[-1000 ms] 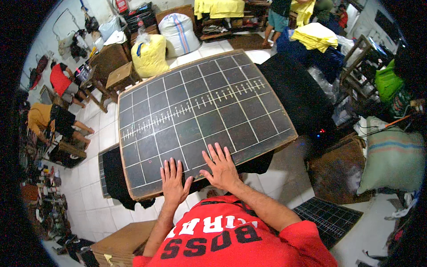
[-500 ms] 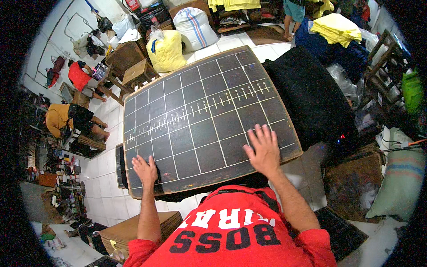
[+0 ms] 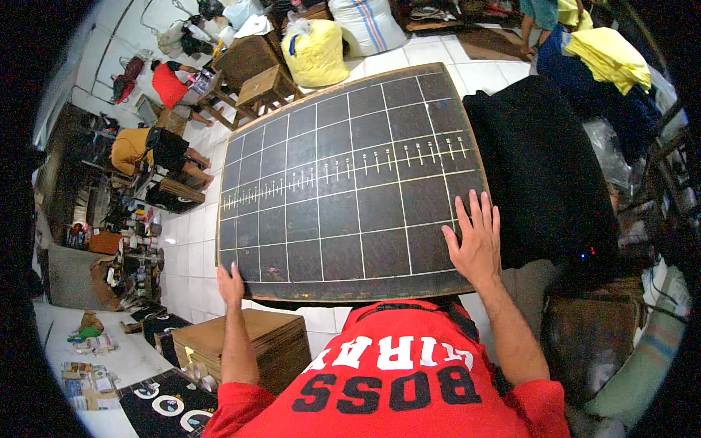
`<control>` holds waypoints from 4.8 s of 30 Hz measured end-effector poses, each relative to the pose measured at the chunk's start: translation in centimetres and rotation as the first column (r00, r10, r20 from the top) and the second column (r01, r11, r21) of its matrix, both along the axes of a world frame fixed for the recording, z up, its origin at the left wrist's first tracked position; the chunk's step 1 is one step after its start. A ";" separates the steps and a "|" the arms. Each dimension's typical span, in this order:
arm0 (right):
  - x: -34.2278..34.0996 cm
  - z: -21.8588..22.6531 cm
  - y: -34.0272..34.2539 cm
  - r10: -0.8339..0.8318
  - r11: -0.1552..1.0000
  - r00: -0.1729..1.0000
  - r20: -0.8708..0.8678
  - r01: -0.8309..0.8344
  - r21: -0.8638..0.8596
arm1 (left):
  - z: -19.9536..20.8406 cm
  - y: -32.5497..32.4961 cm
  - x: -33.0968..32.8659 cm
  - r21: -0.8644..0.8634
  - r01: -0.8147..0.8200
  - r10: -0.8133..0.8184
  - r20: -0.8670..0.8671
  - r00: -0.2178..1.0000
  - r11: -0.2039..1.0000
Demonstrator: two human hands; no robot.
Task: The person cleans a gridded printing board, then picks up a black t-shirt and lays it flat on the board, smoothing it out. They remove the board and shirt, then repeat the process with another black t-shirt, aligning it on the board before removing it again.
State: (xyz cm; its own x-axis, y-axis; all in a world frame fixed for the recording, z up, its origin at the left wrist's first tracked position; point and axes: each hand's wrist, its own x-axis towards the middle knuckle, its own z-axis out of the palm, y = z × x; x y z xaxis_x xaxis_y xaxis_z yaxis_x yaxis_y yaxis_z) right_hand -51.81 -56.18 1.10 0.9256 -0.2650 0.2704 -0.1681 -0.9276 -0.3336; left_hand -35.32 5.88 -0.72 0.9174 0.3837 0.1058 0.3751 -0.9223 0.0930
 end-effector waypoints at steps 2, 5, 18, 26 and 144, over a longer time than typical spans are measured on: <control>-0.2 -0.1 0.0 -0.005 1.000 1.000 -0.007 0.006 0.027 | 0.8 3.0 -0.8 -0.084 -0.164 0.153 -0.130 0.980 0.983; -0.1 -0.2 0.0 -0.013 1.000 1.000 0.009 0.013 0.000 | 0.9 1.0 -1.3 0.043 0.000 0.006 -0.136 0.991 0.999; 0.0 -0.2 -0.1 0.013 1.000 0.999 0.032 -0.014 0.005 | 0.3 -27.9 -3.7 -0.030 0.664 -0.657 0.117 0.744 0.747; 0.0 -0.3 0.0 0.003 1.000 1.000 0.022 -0.003 0.004 | 0.1 -25.9 -2.4 0.019 0.677 -0.671 0.152 0.726 0.736; -7.0 -14.8 -22.4 0.614 0.787 0.745 -0.262 -0.603 0.129 | 3.2 -59.5 -16.1 -0.204 0.853 -0.860 0.079 0.504 0.481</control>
